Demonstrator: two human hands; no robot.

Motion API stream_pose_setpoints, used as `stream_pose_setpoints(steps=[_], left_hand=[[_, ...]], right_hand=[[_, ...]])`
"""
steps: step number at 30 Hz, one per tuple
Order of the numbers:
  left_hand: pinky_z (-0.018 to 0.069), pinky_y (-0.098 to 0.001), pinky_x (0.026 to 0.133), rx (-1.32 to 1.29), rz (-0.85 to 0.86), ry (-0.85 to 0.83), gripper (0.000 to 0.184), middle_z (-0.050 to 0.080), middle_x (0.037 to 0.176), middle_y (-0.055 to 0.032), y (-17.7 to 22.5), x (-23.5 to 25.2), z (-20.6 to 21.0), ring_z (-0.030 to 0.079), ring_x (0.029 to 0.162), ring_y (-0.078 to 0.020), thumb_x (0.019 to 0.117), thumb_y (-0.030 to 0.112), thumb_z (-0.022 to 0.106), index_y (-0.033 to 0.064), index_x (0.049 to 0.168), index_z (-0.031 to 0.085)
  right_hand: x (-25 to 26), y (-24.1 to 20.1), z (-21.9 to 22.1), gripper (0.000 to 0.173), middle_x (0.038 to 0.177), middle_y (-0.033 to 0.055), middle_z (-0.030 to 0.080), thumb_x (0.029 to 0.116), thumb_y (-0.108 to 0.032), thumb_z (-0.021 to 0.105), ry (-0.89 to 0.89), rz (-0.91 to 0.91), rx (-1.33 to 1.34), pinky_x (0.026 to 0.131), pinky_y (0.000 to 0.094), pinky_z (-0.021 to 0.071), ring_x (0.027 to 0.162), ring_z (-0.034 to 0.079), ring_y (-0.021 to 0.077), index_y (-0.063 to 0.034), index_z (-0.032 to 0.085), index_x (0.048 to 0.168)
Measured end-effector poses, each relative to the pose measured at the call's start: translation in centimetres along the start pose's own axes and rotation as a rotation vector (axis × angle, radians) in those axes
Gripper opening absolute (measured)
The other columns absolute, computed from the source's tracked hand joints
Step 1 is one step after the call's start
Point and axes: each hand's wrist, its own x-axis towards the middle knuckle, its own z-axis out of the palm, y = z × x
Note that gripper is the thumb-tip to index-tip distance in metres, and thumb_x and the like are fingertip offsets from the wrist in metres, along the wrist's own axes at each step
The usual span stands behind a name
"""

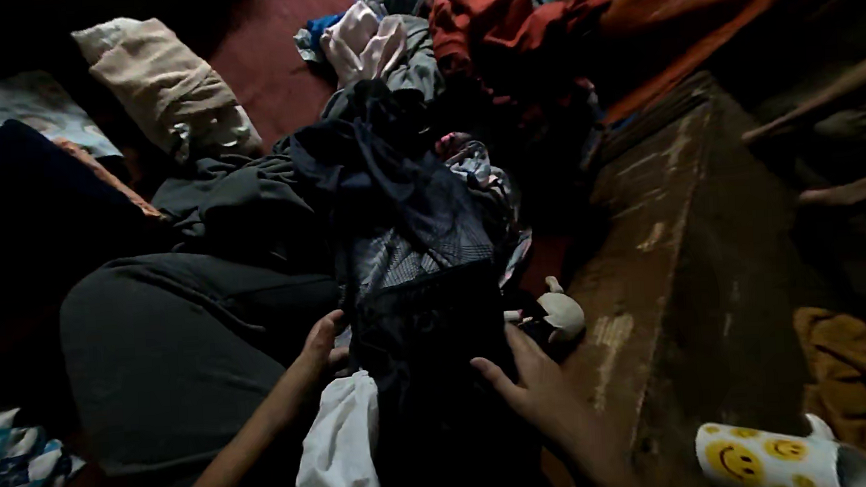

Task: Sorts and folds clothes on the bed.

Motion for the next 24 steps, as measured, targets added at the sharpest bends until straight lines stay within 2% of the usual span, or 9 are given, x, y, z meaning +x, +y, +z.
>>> stream_pose_setpoints(steps=[3,7,10,12,15,17,19,21,24], left_hand=[[0.0495,-0.0271,0.095,-0.029,0.183,-0.044,0.071,0.055,0.133,-0.0184,-0.8,-2.1,0.3,0.060,0.109,-0.0114,0.0934,0.010,0.060,-0.0026,0.153,0.025],[0.0514,-0.0200,0.081,-0.038,0.116,-0.095,0.061,0.059,0.115,-0.0121,-1.6,-1.7,0.0,0.061,0.088,-0.0030,0.0957,0.000,0.057,-0.0029,0.150,0.028],[0.0528,-0.0358,0.090,0.079,0.287,0.168,0.048,0.060,0.128,-0.0262,-0.1,-1.3,-2.6,0.063,0.108,-0.0238,0.1017,0.007,0.052,-0.0083,0.146,0.041],[0.0454,-0.0420,0.100,0.160,0.430,0.161,0.041,0.055,0.137,-0.0256,4.4,-3.4,-3.7,0.056,0.121,-0.0284,0.1056,0.011,0.042,-0.0076,0.142,0.043],[0.0363,-0.0535,0.115,0.677,0.755,-0.141,0.042,0.060,0.140,-0.0160,8.3,-4.9,-1.0,0.050,0.137,-0.0325,0.1024,0.029,0.050,0.0037,0.133,0.065],[0.0189,-0.0652,0.120,0.947,0.736,-0.431,0.055,0.038,0.161,-0.0175,7.7,-3.7,2.4,0.028,0.152,-0.0410,0.1043,0.045,0.051,0.0156,0.151,0.051],[0.0083,-0.0731,0.117,1.036,0.714,-0.519,0.062,0.025,0.167,-0.0180,4.3,-1.7,4.8,0.013,0.155,-0.0455,0.1012,0.047,0.057,0.0219,0.156,0.044],[0.0095,-0.0780,0.113,0.999,0.808,-0.451,0.061,0.030,0.165,-0.0182,1.6,-0.6,5.2,0.016,0.153,-0.0487,0.0980,0.046,0.061,0.0235,0.153,0.049],[0.0102,-0.0796,0.112,0.969,0.816,-0.406,0.065,0.031,0.164,-0.0194,0.8,-0.6,4.8,0.018,0.152,-0.0510,0.0949,0.053,0.061,0.0239,0.152,0.051]], right_hand=[[-0.2,-1.2,0.2,0.066,0.140,0.0282,0.055,0.1049,-0.040,0.054,-0.061,0.039,-0.027,0.103,0.0592,0.0457,0.125,0.059,0.0429,0.0061,0.042,0.151],[1.0,0.2,0.0,0.063,0.140,0.0276,0.056,0.1059,-0.040,0.049,0.067,-0.047,0.054,0.103,0.0613,0.0450,0.126,0.057,0.0432,-0.0002,0.041,0.153],[4.7,0.1,-1.5,0.052,0.130,0.0273,0.061,0.1058,-0.030,0.053,0.265,-0.208,0.058,0.096,0.0615,0.0496,0.115,0.062,0.0435,0.0037,0.050,0.145],[8.0,-2.1,-2.7,0.053,0.131,0.0287,0.061,0.1050,-0.030,0.054,0.281,-0.263,0.058,0.099,0.0626,0.0469,0.120,0.059,0.0457,0.0059,0.050,0.144],[13.9,-6.6,-2.8,0.072,0.145,0.0293,0.051,0.1006,-0.040,0.063,0.089,-0.221,-0.107,0.108,0.0592,0.0419,0.134,0.050,0.0458,0.0060,0.039,0.151],[17.3,-8.7,-1.5,0.074,0.148,0.0298,0.047,0.0992,-0.037,0.066,-0.087,-0.122,-0.319,0.105,0.0613,0.0437,0.134,0.049,0.0471,0.0049,0.036,0.153],[19.4,-9.3,-0.8,0.044,0.138,0.0300,0.055,0.1015,-0.022,0.062,-0.178,-0.038,-0.430,0.099,0.0632,0.0467,0.129,0.054,0.0472,0.0063,0.057,0.135],[19.9,-8.1,-2.6,0.031,0.128,0.0279,0.062,0.1053,-0.016,0.049,-0.081,0.005,-0.339,0.095,0.0617,0.0498,0.120,0.061,0.0446,0.0047,0.062,0.124],[17.7,-2.0,-7.6,0.037,0.132,0.0334,0.058,0.1070,-0.011,0.044,0.314,0.103,0.184,0.104,0.0582,0.0440,0.124,0.058,0.0448,0.0119,0.056,0.133]])
